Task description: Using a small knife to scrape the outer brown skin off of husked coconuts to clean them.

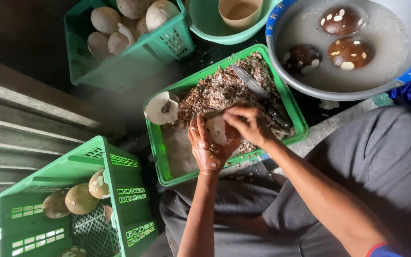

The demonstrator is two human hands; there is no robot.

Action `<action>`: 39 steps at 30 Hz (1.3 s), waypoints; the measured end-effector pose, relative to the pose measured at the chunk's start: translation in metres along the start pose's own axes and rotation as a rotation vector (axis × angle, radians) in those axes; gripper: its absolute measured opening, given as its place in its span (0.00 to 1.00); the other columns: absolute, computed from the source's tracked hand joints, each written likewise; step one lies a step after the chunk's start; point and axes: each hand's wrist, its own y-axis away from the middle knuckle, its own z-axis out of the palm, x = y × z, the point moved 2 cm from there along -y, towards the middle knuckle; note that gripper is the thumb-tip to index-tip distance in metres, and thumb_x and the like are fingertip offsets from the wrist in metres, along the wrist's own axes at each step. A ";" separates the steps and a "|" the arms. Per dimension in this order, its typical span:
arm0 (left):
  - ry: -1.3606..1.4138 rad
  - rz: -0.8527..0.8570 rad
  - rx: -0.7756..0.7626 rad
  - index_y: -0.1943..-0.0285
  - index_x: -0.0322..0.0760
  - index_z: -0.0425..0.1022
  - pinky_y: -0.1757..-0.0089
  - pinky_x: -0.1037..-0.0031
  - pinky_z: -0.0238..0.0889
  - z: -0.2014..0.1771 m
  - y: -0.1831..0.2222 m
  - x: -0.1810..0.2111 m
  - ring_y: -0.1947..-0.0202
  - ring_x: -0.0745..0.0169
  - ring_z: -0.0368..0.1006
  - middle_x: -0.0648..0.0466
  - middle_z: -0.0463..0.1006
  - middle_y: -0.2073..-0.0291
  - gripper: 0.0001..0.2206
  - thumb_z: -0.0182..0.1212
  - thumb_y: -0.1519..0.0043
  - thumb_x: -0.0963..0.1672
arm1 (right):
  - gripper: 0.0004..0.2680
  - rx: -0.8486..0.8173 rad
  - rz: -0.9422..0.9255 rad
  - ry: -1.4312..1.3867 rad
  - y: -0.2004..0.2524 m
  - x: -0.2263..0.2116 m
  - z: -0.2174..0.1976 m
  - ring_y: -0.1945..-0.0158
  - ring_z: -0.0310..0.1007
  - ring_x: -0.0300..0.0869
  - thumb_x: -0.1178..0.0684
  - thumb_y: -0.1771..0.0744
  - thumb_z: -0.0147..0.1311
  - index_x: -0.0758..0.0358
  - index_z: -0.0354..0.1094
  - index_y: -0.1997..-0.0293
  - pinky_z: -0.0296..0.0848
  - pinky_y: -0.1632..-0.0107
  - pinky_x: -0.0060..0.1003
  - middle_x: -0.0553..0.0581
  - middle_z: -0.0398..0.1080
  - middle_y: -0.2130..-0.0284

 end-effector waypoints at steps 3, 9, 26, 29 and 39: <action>0.008 -0.044 0.003 0.28 0.35 0.55 0.47 0.44 0.68 0.011 0.011 -0.011 0.34 0.32 0.58 0.39 0.64 0.40 0.59 0.82 0.73 0.53 | 0.04 -0.120 -0.323 0.122 0.005 -0.031 0.019 0.50 0.77 0.40 0.46 0.35 0.64 0.48 0.81 0.62 0.70 0.42 0.34 0.46 0.78 0.63; -0.053 -0.103 0.008 0.31 0.36 0.59 0.52 0.44 0.73 -0.002 0.001 0.009 0.40 0.36 0.64 0.43 0.63 0.41 0.58 0.82 0.75 0.55 | 0.10 -0.205 -0.024 0.134 -0.024 -0.032 0.007 0.57 0.80 0.44 0.38 0.35 0.63 0.48 0.79 0.58 0.76 0.51 0.37 0.49 0.79 0.65; -0.098 -0.073 0.052 0.31 0.33 0.57 0.52 0.39 0.71 0.022 0.013 -0.022 0.39 0.28 0.63 0.36 0.61 0.36 0.59 0.82 0.75 0.55 | 0.05 -0.235 -0.010 -0.022 -0.006 -0.132 -0.006 0.58 0.79 0.51 0.54 0.34 0.60 0.61 0.78 0.61 0.74 0.51 0.45 0.65 0.78 0.66; -0.111 -0.171 0.050 0.30 0.34 0.57 0.52 0.40 0.72 -0.006 0.008 0.027 0.38 0.32 0.63 0.39 0.62 0.38 0.58 0.81 0.73 0.55 | 0.05 -0.072 0.008 0.018 -0.016 0.005 -0.005 0.60 0.78 0.50 0.57 0.33 0.61 0.66 0.79 0.58 0.74 0.54 0.41 0.67 0.77 0.67; 0.035 0.064 -0.115 0.31 0.30 0.60 0.51 0.40 0.68 -0.018 -0.018 0.001 0.46 0.25 0.70 0.31 0.70 0.47 0.59 0.82 0.73 0.57 | 0.07 -0.025 0.166 -0.112 -0.005 -0.041 -0.011 0.59 0.78 0.45 0.49 0.32 0.60 0.61 0.78 0.58 0.78 0.56 0.40 0.59 0.78 0.65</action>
